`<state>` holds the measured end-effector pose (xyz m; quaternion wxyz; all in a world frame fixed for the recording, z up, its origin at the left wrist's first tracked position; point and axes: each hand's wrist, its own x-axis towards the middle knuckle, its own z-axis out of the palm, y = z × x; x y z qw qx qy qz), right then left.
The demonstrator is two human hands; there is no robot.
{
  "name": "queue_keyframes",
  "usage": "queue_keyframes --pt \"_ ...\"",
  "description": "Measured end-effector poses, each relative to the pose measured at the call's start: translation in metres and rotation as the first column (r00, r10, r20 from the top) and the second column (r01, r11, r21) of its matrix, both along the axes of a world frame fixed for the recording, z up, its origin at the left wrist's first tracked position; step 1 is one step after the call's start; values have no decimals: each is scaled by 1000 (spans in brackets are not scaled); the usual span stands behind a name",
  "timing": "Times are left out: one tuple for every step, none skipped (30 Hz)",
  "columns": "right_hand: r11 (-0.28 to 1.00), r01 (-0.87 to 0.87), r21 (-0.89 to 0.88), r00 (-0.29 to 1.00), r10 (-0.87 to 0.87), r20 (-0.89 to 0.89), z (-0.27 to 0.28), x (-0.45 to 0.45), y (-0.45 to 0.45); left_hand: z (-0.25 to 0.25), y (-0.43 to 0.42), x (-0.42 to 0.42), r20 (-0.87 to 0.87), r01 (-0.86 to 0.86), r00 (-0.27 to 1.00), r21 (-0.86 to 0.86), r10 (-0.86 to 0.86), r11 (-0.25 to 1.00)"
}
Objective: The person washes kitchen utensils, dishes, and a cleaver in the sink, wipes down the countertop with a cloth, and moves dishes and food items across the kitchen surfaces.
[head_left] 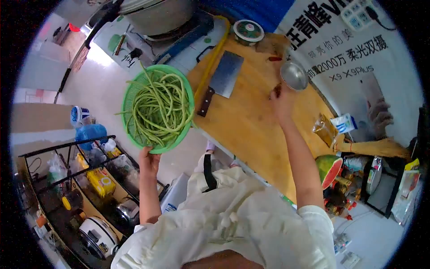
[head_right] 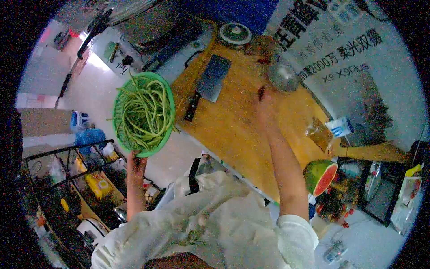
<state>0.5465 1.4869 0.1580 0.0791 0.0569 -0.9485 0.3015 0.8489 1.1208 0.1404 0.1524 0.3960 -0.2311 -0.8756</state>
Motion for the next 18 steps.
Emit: queue_keyframes --pt "1000 -14 1 1000 14 -8 -10 -10 8 7 4 -3 -8 -14 1000 1 14 1000" --pt "977 44 -207 999 -39 29 -29 -22 20 17 9 -5 42 -19 999 -23 20 1000" --pt "909 107 -403 993 -81 80 -25 -25 17 22 13 -5 95 -23 995 -46 27 999" --pt "911 90 -402 995 -65 76 -22 -24 13 19 12 0 91 -39 995 -45 43 998" --pt "754 212 -621 968 -77 237 -18 -20 11 15 10 7 81 -53 995 -40 56 998" --pt "539 352 -766 918 -38 395 -9 -11 4 12 9 15 72 -70 995 -37 73 997" --pt "545 336 -768 920 -15 391 -8 -3 -2 10 9 23 67 -94 993 -39 96 995" --pt "504 395 -768 885 14 465 -9 6 -9 10 8 29 65 -90 993 -59 94 994" --pt "465 453 -761 845 49 533 -11 13 -15 10 8 36 62 -89 994 -81 94 993" --pt "427 463 -777 794 190 578 -25 17 -14 11 8 42 53 -118 991 -85 123 989" --pt "391 478 -786 725 329 605 -37 19 -15 13 8 47 90 -135 986 -59 140 989" --pt "391 518 -761 687 340 642 -34 28 -28 15 8 52 126 -152 980 -33 155 988" --pt "392 557 -732 647 349 679 -29 40 -45 15 8 58 115 -180 976 -37 183 983" --pt "427 542 -724 561 457 690 -28 51 -55 11 11 68 86 -216 972 -55 220 975" --pt "469 538 -701 450 543 709 -28 58 -65 10 13 73 80 -246 965 -69 251 967" --pt "503 520 -691 376 592 713 -24 70 -81 2 7 89 99 -208 971 -77 216 975" --pt "537 496 -682 300 631 715 -21 85 -98 3 9 95 81 -234 968 -75 239 969" --pt "566 464 -681 200 682 703 -23 97 -111 7 9 99 60 -294 953 -75 299 953"
